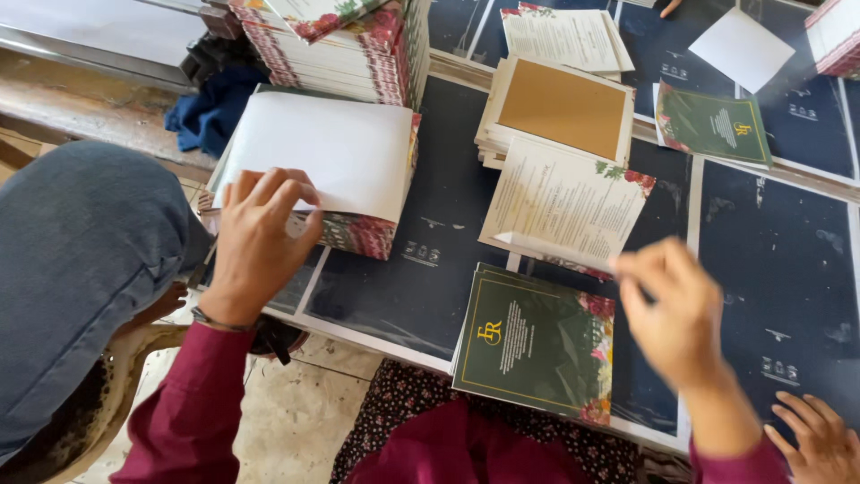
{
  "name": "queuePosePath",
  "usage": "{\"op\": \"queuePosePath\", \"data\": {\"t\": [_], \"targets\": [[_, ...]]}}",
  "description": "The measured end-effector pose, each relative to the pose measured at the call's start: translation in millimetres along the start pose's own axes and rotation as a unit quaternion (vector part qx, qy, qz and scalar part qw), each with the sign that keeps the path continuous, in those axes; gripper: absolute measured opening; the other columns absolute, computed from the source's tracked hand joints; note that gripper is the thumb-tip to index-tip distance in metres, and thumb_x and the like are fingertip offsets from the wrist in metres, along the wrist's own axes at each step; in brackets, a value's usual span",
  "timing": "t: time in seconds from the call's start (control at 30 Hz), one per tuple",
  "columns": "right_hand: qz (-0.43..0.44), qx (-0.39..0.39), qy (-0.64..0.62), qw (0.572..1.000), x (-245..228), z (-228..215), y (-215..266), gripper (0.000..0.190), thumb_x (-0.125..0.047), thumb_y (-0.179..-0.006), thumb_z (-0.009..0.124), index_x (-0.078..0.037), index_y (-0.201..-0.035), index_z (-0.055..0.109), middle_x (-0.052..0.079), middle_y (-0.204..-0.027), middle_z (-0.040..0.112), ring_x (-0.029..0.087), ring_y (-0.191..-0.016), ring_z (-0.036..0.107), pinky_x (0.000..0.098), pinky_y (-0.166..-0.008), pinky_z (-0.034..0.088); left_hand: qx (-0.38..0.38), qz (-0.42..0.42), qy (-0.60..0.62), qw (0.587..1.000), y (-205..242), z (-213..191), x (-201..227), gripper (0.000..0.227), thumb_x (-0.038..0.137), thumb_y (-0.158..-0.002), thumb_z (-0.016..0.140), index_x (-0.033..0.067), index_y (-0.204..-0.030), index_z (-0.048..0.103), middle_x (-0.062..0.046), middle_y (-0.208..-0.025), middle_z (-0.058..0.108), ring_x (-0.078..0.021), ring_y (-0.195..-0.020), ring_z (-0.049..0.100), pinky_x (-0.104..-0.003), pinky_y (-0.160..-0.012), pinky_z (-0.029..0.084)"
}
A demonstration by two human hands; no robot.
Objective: The person inserts a stack of printed pages into a green floral book cover, aligns the edges, and places the completed book onto a pile. The person repeats this process with multiple sets of pages and covers.
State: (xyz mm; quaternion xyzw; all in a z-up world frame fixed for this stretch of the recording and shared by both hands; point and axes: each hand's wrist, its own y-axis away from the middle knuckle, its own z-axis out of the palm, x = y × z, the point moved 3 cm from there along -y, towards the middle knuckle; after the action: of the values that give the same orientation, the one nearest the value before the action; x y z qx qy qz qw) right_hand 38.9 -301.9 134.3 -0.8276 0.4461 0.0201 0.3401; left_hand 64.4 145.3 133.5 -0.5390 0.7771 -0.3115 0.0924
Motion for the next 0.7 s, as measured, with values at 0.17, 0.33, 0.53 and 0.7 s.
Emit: {"op": "queuePosePath", "data": {"t": [0.17, 0.33, 0.53, 0.7], "targets": [[-0.095, 0.081, 0.102, 0.987, -45, 37, 128, 0.016, 0.001, -0.088, 0.079, 0.013, -0.097, 0.074, 0.018, -0.085, 0.065, 0.032, -0.077, 0.059, 0.0432, -0.067, 0.052, 0.077, 0.031, -0.039, 0.996, -15, -19, -9, 0.009, 0.019, -0.108, 0.070, 0.0132, -0.104, 0.065, -0.003, -0.111, 0.073, -0.0240, -0.095, 0.050, -0.040, -0.083, 0.033], [0.026, -0.029, 0.048, 0.998, -44, 71, 184, 0.035, -0.027, -0.088, 0.079, -0.010, -0.118, 0.074, 0.006, -0.111, 0.071, 0.026, -0.100, 0.067, 0.0411, -0.089, 0.051, 0.158, 0.010, 0.075, 0.985, -40, -80, 39, 0.007, 0.005, -0.105, 0.066, 0.0017, -0.108, 0.060, -0.013, -0.106, 0.068, -0.0260, -0.094, 0.051, -0.041, -0.081, 0.040], [0.146, 0.091, -0.088, 0.981, -88, -1, 101, 0.039, -0.007, -0.088, 0.075, 0.003, -0.125, 0.067, 0.018, -0.117, 0.069, 0.023, -0.096, 0.069, 0.0307, -0.084, 0.062, -0.004, -0.040, 0.244, 0.969, -68, -75, 115, 0.012, 0.000, -0.094, 0.064, 0.0087, -0.094, 0.055, -0.005, -0.091, 0.061, -0.0160, -0.078, 0.050, -0.032, -0.069, 0.040], [0.142, 0.139, -0.104, 0.975, -96, -20, 63, 0.051, -0.008, -0.088, 0.080, 0.007, -0.132, 0.058, 0.021, -0.123, 0.056, 0.022, -0.087, 0.063, 0.0315, -0.079, 0.057, -0.052, 0.021, 0.254, 0.966, -75, -50, 164, 0.011, 0.008, -0.090, 0.059, 0.0090, -0.089, 0.048, -0.005, -0.082, 0.057, -0.0275, -0.079, 0.045, -0.042, -0.076, 0.039]]}}
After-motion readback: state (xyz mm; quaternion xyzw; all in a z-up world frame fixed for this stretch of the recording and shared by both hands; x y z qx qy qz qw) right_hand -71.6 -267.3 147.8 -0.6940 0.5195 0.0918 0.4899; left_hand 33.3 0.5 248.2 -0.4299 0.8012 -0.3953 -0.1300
